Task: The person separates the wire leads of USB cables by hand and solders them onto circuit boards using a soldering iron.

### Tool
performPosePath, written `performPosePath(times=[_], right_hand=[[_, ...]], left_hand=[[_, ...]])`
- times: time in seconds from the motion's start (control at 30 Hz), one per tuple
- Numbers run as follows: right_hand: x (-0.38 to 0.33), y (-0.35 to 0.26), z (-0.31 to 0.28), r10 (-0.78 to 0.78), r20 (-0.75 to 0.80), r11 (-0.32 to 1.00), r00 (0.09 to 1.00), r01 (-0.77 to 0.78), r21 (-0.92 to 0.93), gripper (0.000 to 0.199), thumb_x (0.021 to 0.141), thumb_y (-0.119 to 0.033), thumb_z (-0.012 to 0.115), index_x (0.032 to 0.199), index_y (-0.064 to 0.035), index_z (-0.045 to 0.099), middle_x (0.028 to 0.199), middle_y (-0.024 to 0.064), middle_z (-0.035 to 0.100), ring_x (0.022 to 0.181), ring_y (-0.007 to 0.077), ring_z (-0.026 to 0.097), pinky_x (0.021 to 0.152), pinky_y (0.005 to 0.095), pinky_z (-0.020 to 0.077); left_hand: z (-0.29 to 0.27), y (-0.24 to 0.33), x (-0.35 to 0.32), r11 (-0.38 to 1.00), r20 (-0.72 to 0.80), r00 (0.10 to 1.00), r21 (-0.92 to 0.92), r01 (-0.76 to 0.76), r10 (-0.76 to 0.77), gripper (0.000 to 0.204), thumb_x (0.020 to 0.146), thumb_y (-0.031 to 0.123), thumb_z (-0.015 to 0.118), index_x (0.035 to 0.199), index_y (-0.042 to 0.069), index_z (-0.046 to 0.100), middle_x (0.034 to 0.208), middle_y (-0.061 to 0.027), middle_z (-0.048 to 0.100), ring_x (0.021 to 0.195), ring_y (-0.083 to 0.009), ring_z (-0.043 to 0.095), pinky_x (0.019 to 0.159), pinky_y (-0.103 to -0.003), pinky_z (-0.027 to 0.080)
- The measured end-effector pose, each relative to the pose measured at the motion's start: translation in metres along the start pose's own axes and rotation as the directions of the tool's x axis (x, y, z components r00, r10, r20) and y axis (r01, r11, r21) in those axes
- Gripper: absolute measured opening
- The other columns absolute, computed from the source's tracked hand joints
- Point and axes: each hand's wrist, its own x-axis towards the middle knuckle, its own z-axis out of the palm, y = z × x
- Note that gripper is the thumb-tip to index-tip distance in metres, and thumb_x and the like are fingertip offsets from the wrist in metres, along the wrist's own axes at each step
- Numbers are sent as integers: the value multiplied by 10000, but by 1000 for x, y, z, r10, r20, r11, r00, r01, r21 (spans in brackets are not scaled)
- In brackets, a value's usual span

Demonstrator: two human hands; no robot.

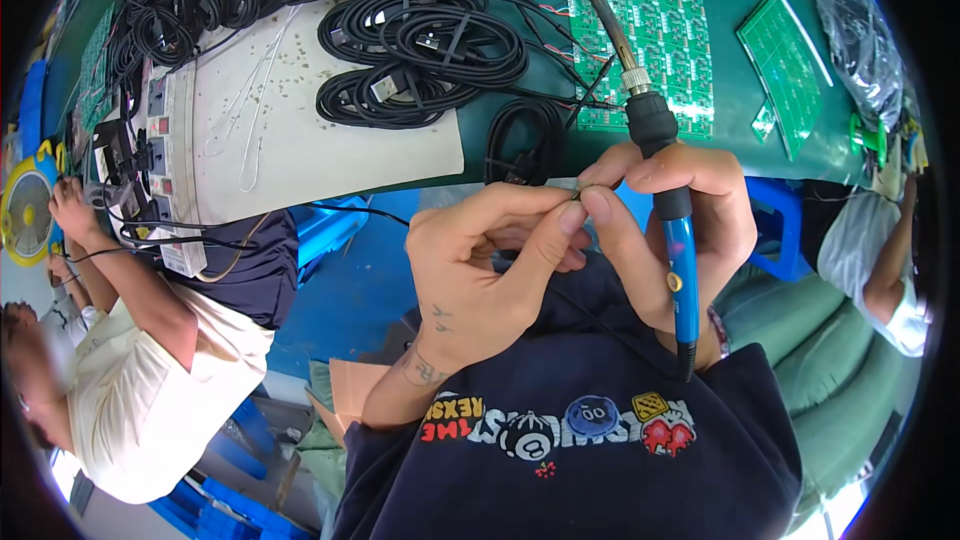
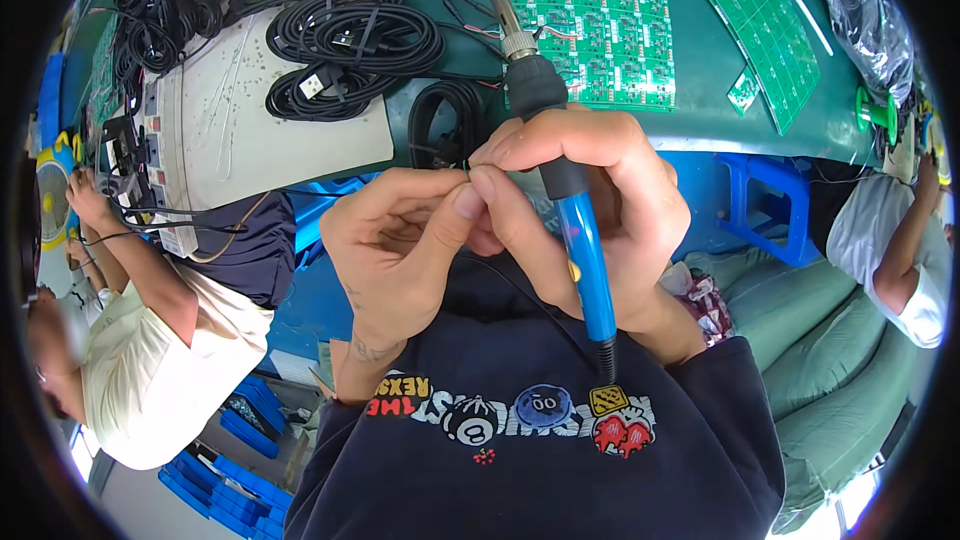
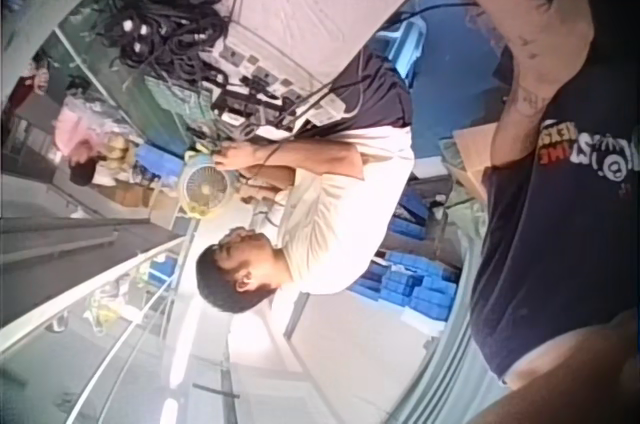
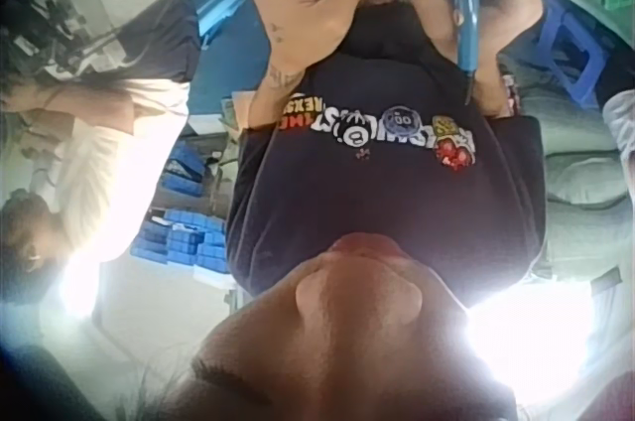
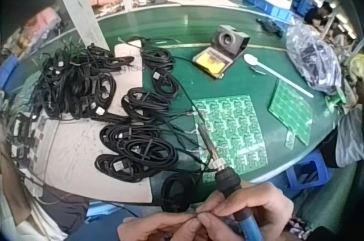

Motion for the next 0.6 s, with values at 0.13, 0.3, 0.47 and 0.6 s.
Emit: performPosePath(times=[0.13, 0.3, 0.47, 0.6], right_hand=[[4, 4, -2, -124, 20, 990, 992, 125, -68, 353, 762, 151, 727, 1024, -42, 590, 873, 132, 687, 761, 240, 666, 731, 349, 554], [9, 8, -2, -354, 107, 898, 929, 369, -240, 315, 721, 137, 761, 966, -28, 653, 894, 130, 715, 731, 232, 650, 760, 355, 560], [13, 9, -2, -412, 138, 858, 900, 435, -273, 327, 709, 125, 768, 972, -36, 660, 908, 132, 729, 759, 223, 643, 754, 344, 551], [11, 7, 1, -282, 65, 943, 957, 289, -162, 343, 702, 127, 769, 980, -44, 663, 919, 135, 737, 772, 206, 642, 729, 320, 542]], left_hand=[[5, -1, -1, 993, -67, 993, 81, -88, 93, 97, 842, -71, 754, 934, -54, 730, 741, -82, 745, 584, -119, 697, 529, -180, 525], [4, 1, 0, 849, -16, 942, 439, -294, 335, 102, 842, -78, 737, 940, -50, 734, 717, -73, 729, 553, -112, 665, 506, -184, 498], [-3, 1, 4, 830, 84, 939, 446, -336, 335, 100, 836, -85, 723, 927, -47, 735, 679, -56, 701, 520, -101, 612, 481, -194, 457], [-5, 4, 4, 972, 72, 987, 178, -152, 141, 91, 831, -86, 718, 911, -47, 733, 657, -45, 684, 508, -95, 581, 472, -198, 430]])
